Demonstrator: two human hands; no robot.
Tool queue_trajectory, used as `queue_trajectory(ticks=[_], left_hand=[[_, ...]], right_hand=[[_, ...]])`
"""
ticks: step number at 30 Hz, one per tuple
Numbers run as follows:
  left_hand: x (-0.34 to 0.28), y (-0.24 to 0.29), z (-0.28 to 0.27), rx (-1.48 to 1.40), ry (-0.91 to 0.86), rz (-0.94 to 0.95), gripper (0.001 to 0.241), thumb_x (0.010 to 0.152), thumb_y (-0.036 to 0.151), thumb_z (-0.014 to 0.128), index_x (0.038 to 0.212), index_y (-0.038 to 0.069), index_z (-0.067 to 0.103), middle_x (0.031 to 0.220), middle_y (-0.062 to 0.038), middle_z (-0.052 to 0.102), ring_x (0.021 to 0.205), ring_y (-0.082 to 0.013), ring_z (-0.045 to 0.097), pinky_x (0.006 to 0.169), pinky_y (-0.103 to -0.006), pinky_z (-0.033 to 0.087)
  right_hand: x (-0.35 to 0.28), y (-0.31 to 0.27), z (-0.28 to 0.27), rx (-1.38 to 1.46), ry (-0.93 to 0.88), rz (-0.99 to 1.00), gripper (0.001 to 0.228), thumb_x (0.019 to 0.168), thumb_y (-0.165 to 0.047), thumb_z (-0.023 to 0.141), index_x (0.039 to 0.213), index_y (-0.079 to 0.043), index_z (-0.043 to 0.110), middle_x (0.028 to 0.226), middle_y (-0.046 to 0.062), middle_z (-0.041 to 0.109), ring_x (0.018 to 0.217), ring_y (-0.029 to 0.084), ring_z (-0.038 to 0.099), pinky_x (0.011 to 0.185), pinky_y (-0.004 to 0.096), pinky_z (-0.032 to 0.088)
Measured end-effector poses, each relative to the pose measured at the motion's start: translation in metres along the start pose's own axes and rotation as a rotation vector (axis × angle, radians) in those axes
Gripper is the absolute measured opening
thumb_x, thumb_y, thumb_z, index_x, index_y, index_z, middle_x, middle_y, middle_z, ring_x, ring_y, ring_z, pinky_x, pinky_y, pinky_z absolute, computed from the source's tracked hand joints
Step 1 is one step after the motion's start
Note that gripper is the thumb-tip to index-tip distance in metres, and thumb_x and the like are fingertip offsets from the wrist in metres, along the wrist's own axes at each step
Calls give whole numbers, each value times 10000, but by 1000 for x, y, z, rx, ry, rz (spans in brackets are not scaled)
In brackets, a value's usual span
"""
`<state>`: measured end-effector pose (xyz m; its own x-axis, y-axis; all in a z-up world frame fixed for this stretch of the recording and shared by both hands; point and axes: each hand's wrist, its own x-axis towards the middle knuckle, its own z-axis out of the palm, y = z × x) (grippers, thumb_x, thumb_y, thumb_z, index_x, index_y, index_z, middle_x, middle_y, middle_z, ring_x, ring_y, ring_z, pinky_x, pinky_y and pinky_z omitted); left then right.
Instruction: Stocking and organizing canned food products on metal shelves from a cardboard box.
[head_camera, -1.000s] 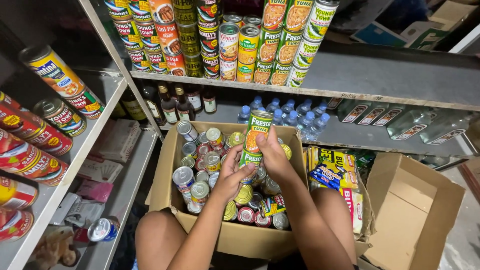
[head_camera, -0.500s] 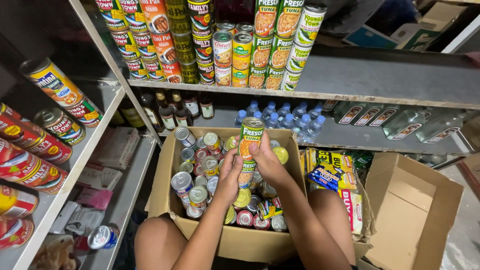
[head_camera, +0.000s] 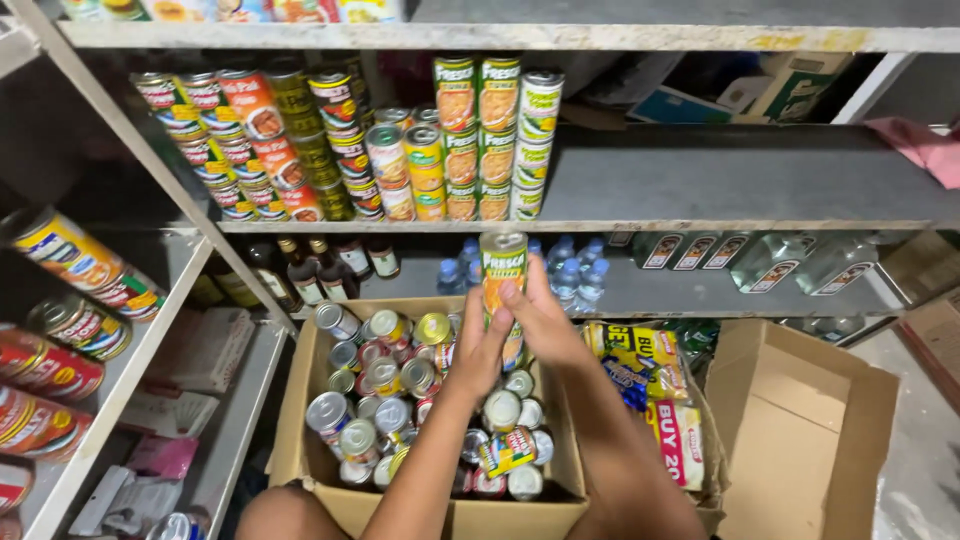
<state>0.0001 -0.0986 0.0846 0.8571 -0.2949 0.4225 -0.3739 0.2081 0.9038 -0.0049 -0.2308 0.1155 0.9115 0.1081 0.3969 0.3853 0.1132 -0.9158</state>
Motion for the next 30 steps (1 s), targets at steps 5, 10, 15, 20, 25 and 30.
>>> queue_trajectory(ticks=[5,10,15,20,25,30], left_hand=[[42,-16,26,-38,-34,-22,543,1049,487,497,1377,56,470,1267,-98,616,1178,-177,563,1039,-343,441],[66,-18,47,-86,-94,7,547,1073,489,443,1401,52,471,1303,-90,584,1214,-164,536,1066,-327,415],[67,-26,62,-114,-110,6,563,1084,502,430,1405,42,476,1290,-91,584,1196,-162,534,1057,-329,422],[68,-24,62,-122,-64,23,556,1084,494,445,1398,37,477,1276,-76,591,1174,-151,536,1050,-321,425],[80,-46,55,-287,8,12,521,1084,450,478,1407,40,472,1187,-54,577,1044,-143,538,943,-316,460],[108,-50,51,-273,116,67,550,1082,467,467,1423,36,465,1233,-56,567,1086,-143,525,985,-310,435]], right_hand=[[20,-12,-44,221,27,62,568,1076,-404,462,1509,-63,327,1398,84,528,1306,173,479,1130,342,372],[30,-2,-81,381,65,61,609,1073,-393,440,1547,-29,321,1520,54,480,1427,151,423,1199,333,304],[21,9,-109,89,32,23,566,1097,-369,459,1544,-28,389,1439,97,536,1342,192,467,1162,359,348],[67,33,-165,-9,163,-161,479,1139,-411,422,1337,-16,607,1324,122,642,1222,212,571,1079,336,432],[167,24,-194,131,307,-47,428,1049,-364,460,1355,-88,575,1304,61,636,1243,181,576,1065,354,432],[238,40,-163,225,170,226,557,1012,-520,424,1388,-139,578,1358,46,626,1255,202,565,1068,373,420]])
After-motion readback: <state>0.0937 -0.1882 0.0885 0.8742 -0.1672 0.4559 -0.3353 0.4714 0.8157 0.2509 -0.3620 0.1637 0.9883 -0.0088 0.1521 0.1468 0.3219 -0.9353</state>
